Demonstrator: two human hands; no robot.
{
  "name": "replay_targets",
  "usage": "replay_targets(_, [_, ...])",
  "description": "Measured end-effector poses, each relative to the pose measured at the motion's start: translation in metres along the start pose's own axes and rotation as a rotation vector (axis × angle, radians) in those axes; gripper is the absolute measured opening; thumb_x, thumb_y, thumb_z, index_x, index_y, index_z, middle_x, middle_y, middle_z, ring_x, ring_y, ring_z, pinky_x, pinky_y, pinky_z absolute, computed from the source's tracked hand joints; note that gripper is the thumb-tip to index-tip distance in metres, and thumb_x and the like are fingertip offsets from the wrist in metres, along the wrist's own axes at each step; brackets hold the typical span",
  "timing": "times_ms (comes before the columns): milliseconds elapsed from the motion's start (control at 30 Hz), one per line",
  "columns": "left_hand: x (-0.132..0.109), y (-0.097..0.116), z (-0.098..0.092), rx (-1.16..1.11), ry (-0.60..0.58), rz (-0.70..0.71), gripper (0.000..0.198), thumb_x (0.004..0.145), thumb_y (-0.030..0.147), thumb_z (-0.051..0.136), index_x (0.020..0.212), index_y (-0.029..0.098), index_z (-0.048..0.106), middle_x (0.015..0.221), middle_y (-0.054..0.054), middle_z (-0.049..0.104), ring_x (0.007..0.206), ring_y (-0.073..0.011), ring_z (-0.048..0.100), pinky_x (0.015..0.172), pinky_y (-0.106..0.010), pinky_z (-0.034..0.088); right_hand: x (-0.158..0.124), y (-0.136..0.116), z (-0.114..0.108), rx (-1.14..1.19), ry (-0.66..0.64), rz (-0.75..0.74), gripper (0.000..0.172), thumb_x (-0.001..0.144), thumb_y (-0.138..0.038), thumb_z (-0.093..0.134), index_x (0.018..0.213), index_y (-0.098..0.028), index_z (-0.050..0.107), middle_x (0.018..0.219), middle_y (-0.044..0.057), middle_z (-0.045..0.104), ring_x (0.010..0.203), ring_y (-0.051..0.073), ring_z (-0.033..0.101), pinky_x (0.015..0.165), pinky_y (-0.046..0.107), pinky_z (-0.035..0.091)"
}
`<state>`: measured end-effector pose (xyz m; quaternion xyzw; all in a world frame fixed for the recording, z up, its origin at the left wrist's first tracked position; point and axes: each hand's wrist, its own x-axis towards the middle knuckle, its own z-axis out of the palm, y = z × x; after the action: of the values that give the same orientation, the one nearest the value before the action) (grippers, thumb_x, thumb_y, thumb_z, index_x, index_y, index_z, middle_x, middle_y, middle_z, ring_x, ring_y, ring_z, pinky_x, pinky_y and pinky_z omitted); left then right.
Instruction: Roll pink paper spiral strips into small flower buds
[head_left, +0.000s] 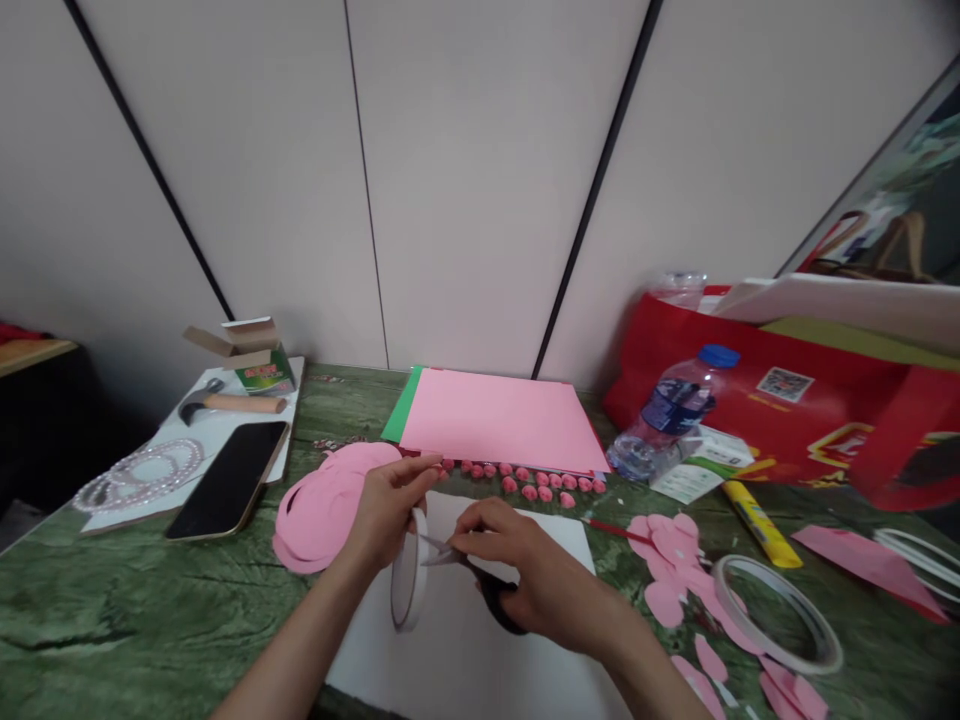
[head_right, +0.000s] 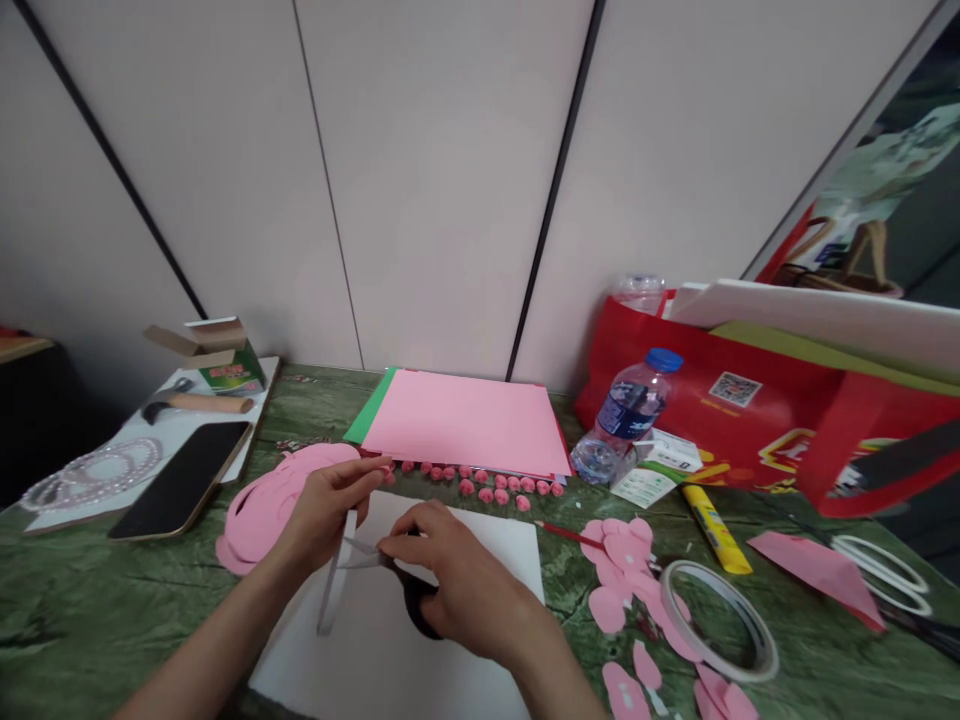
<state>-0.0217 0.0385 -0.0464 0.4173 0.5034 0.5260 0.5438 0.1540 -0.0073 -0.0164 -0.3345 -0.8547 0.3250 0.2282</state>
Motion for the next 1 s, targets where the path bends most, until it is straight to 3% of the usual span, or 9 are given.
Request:
replay_targets(267, [-0.0020,0.0047,0.0015,-0.022,0.014,-0.076,0.030,0.054,0.025,0.070,0.080,0.012,0.070,0.066,-0.004,0.066,0.034,-0.0022,0.038,0.033,-0.017,0.026,0.0012,0.0000,-0.0006,-0.059,0.017,-0.048,0.066,0.049,0.010,0.034,0.099,-0.026,0.058,0.104,0.002,0.052,0.098,0.016,0.044,0.083,0.029,0.038])
replay_targets(633, [-0.0005,0.0018,0.0000,-0.013,0.006,-0.068,0.027,0.056,0.023,0.070,0.080,0.011,0.069,0.066,-0.004,0.067,0.033,-0.0014,0.038,0.031,-0.016,0.024,-0.0006,0.0006,-0.0014,-0.096,-0.042,-0.002,0.057,0.060,0.007,0.040,0.100,-0.028,0.059,0.095,0.000,0.056,0.090,0.015,0.047,0.076,0.026,0.039])
replay_targets(867, [0.0009,-0.0025,0.0007,0.052,-0.016,-0.029,0.027,0.059,0.023,0.069,0.083,0.010,0.068,0.070,-0.006,0.068,0.034,-0.0017,0.039,0.030,-0.015,0.026,-0.0016,0.0059,-0.0021,-0.056,-0.131,0.048,0.038,0.067,0.002,0.050,0.090,-0.026,0.064,0.087,-0.001,0.057,0.082,0.013,0.050,0.070,0.021,0.039])
replay_targets(1000, [0.0016,-0.0046,-0.0003,0.054,-0.018,-0.022,0.026,0.060,0.022,0.068,0.083,0.010,0.068,0.071,-0.005,0.068,0.034,-0.0014,0.039,0.030,-0.014,0.026,-0.0040,0.0046,-0.0022,-0.009,-0.129,0.085,0.034,0.066,-0.011,0.065,0.095,-0.027,0.062,0.094,-0.001,0.054,0.086,0.013,0.050,0.072,0.021,0.040])
